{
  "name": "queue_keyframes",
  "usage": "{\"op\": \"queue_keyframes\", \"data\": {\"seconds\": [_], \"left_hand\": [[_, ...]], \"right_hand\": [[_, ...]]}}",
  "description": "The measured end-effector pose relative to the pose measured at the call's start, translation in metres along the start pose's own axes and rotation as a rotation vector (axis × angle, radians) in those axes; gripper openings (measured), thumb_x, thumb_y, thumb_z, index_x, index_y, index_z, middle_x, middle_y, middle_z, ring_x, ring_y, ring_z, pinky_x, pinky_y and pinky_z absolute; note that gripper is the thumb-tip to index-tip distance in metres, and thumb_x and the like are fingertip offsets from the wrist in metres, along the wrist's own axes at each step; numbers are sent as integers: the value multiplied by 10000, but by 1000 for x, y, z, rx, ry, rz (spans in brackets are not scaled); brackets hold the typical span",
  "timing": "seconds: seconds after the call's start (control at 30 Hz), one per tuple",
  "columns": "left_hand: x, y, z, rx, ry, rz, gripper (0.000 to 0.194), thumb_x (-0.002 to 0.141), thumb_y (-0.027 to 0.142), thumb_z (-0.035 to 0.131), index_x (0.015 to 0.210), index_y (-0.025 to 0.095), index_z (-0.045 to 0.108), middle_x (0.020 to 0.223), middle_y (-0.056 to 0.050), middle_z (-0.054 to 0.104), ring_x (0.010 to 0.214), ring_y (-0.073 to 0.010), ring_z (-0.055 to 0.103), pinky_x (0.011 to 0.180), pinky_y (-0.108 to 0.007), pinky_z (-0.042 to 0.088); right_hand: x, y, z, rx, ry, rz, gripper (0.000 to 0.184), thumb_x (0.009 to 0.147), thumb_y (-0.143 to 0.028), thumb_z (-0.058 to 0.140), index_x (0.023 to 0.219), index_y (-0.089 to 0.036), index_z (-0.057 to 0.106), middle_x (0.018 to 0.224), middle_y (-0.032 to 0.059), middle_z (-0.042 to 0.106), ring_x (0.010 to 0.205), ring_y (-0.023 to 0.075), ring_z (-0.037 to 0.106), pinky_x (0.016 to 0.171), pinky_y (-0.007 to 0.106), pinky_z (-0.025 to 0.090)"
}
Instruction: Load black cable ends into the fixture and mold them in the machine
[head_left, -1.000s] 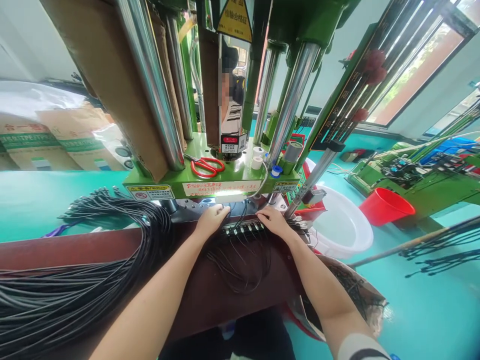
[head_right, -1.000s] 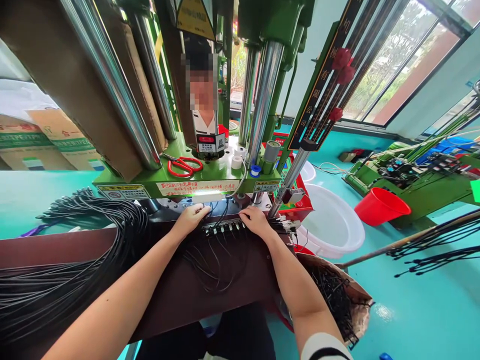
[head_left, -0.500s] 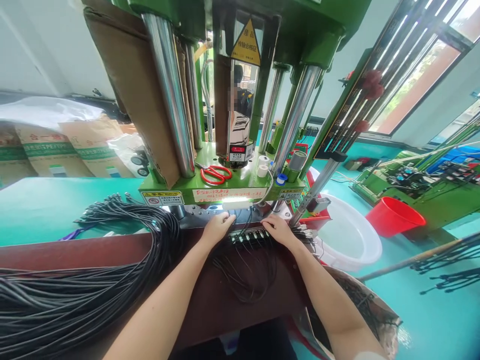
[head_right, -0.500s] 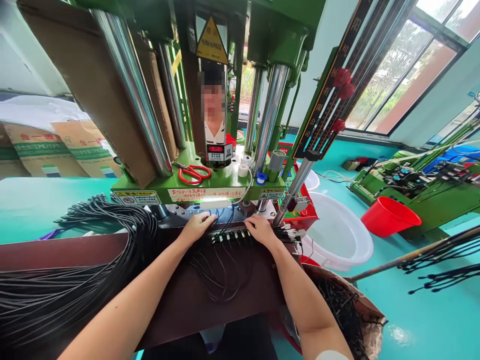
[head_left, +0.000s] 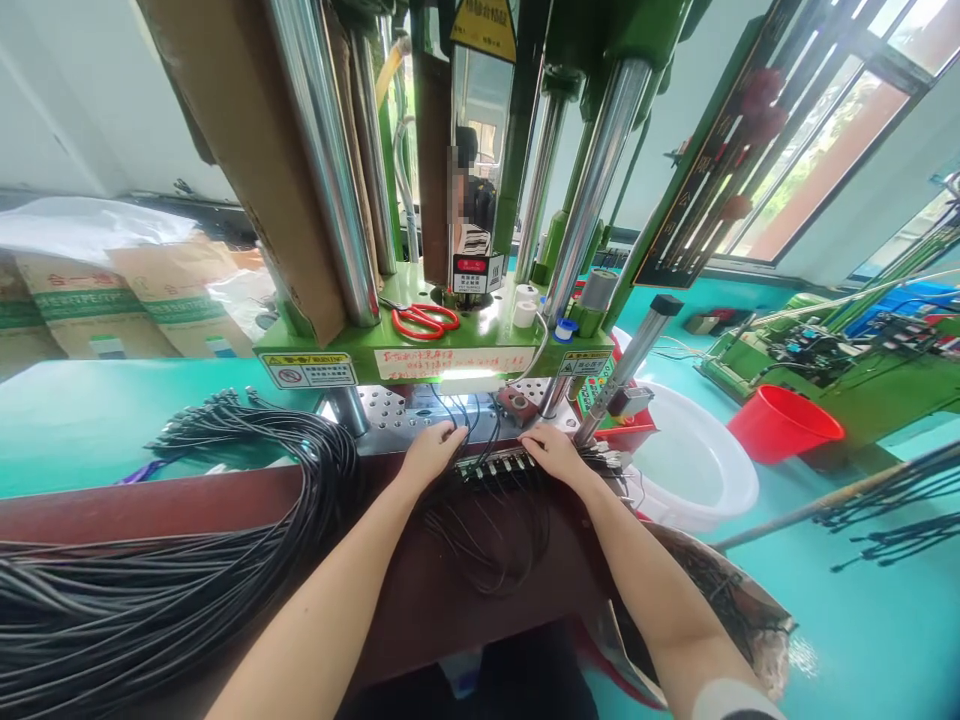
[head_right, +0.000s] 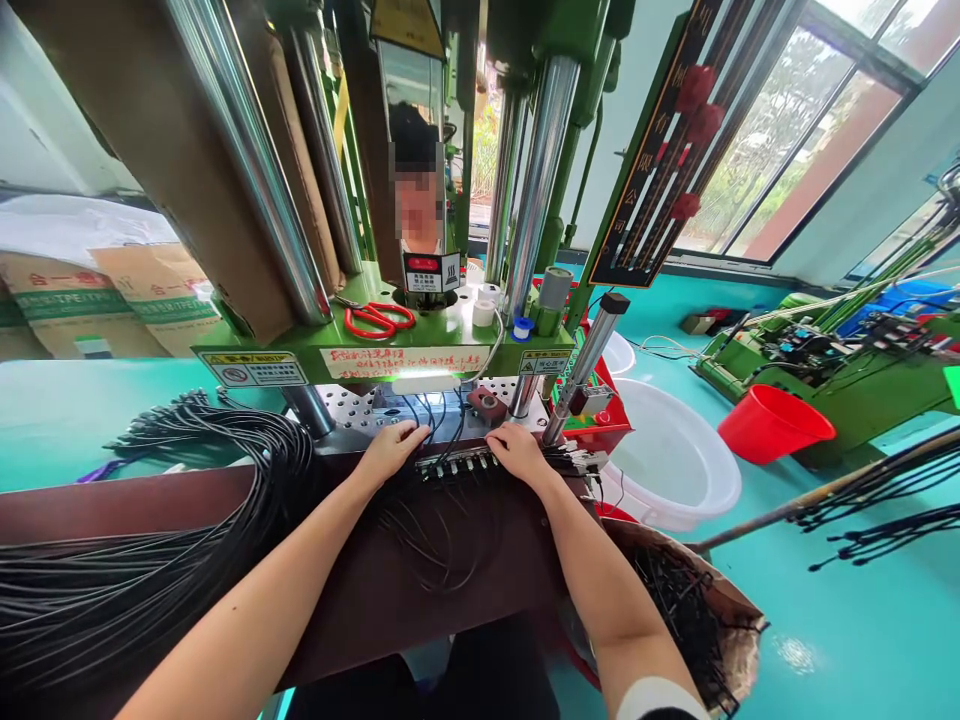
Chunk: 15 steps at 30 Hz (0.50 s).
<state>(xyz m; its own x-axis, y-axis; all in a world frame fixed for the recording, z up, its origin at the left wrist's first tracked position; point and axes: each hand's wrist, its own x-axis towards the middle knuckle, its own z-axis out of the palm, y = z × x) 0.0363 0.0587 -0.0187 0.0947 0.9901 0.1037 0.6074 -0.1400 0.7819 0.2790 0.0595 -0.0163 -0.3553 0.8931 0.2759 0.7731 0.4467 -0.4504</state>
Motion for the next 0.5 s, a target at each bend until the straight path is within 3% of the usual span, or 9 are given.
{"op": "queue_keyframes", "data": {"seconds": [0.33, 0.5], "left_hand": [[2, -3, 1, -8, -8, -1, 392, 759, 514, 370, 533, 194, 357, 513, 38, 385, 540, -118, 382, 542, -238, 262], [3, -5, 3, -12, -19, -5, 376, 764, 494, 376, 538, 193, 378, 524, 33, 415, 554, -123, 409, 558, -242, 281]], "right_hand": [[5, -1, -9, 31, -40, 2, 185, 786, -150, 504, 854, -179, 674, 798, 40, 629, 790, 162, 577, 774, 297, 435], [43, -16, -17, 65, 41, 38, 272, 778, -138, 494, 1022, -169, 611, 979, 73, 610, 904, 192, 550, 838, 335, 422]]}}
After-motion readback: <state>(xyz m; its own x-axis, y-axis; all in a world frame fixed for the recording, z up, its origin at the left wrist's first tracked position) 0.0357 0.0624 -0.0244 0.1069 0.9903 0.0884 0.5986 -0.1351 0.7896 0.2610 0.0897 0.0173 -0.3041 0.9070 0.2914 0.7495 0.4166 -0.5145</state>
